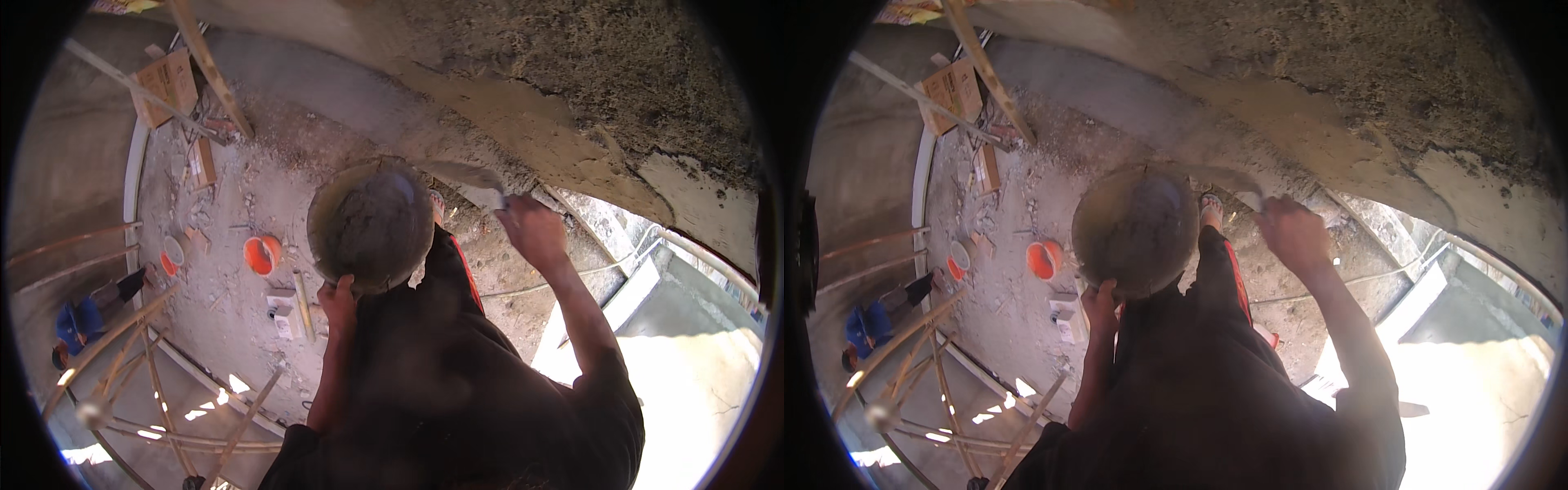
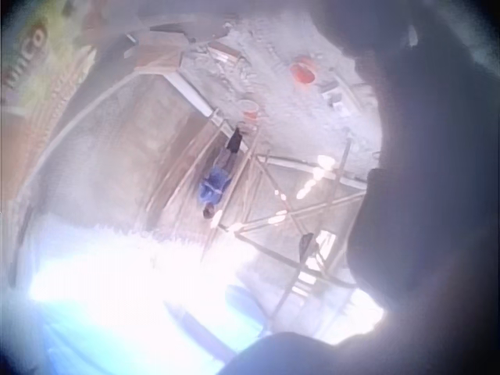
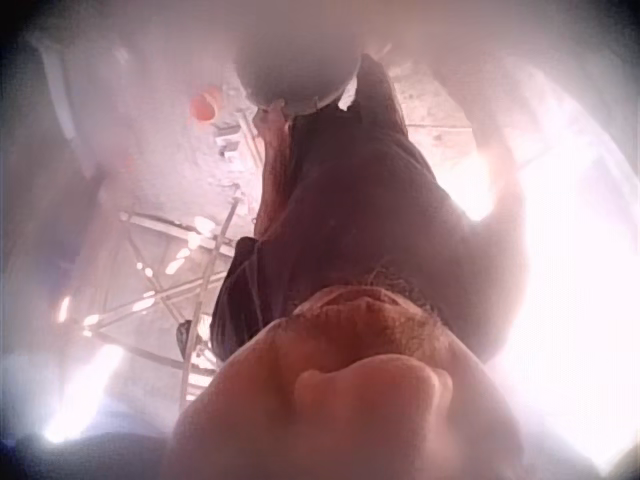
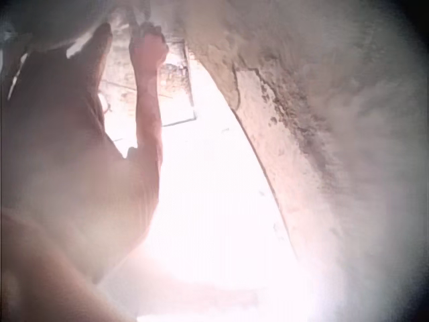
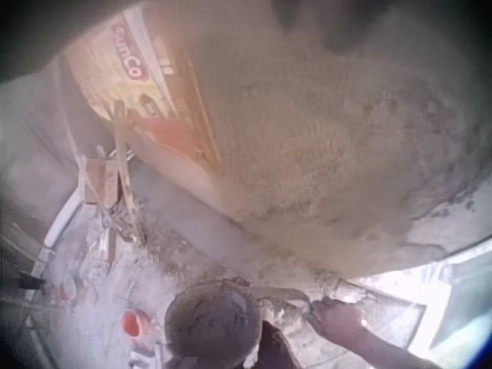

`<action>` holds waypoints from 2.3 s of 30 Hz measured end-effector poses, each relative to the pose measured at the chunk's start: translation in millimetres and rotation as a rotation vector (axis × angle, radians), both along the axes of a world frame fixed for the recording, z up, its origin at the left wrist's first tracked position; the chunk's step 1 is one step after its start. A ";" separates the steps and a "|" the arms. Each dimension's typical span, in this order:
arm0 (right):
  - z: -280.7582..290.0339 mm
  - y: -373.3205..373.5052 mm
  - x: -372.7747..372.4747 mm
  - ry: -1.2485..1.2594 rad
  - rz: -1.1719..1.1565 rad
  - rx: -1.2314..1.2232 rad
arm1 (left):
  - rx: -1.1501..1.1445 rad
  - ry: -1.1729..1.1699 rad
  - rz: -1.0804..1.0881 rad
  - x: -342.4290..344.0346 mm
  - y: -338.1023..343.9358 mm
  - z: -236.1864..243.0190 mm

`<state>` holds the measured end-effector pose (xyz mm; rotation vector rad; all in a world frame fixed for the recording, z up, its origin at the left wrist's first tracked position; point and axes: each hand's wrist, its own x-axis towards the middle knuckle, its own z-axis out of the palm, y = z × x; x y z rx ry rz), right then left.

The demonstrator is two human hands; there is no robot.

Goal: The person applies wet plaster to a concrete wall using a trowel, taking mortar from a bucket and spreading it across the wall surface.

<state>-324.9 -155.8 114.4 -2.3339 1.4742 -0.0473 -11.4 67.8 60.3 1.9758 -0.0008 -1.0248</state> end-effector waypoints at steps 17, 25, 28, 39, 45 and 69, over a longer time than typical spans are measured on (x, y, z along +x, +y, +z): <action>-79.4 27.2 159.6 0.081 0.827 0.698 | 0.076 -0.199 0.038 2.6 29.8 7.1; -84.6 32.5 201.5 0.250 0.736 0.501 | 0.168 -0.118 0.010 68.9 31.3 -24.5; -94.5 45.7 212.3 0.213 0.604 0.498 | 0.210 -0.208 -0.207 111.7 36.6 -36.2; -40.5 -48.6 223.9 -0.207 0.108 1.327 | 0.155 -0.110 -0.167 183.1 8.0 -34.0; -86.0 -204.7 120.7 -0.235 -0.553 0.724 | 0.134 0.065 -0.004 171.7 1.4 -28.6; -223.5 -173.9 71.1 -0.001 -0.540 0.078 | 0.105 0.065 0.138 91.2 -6.1 -18.2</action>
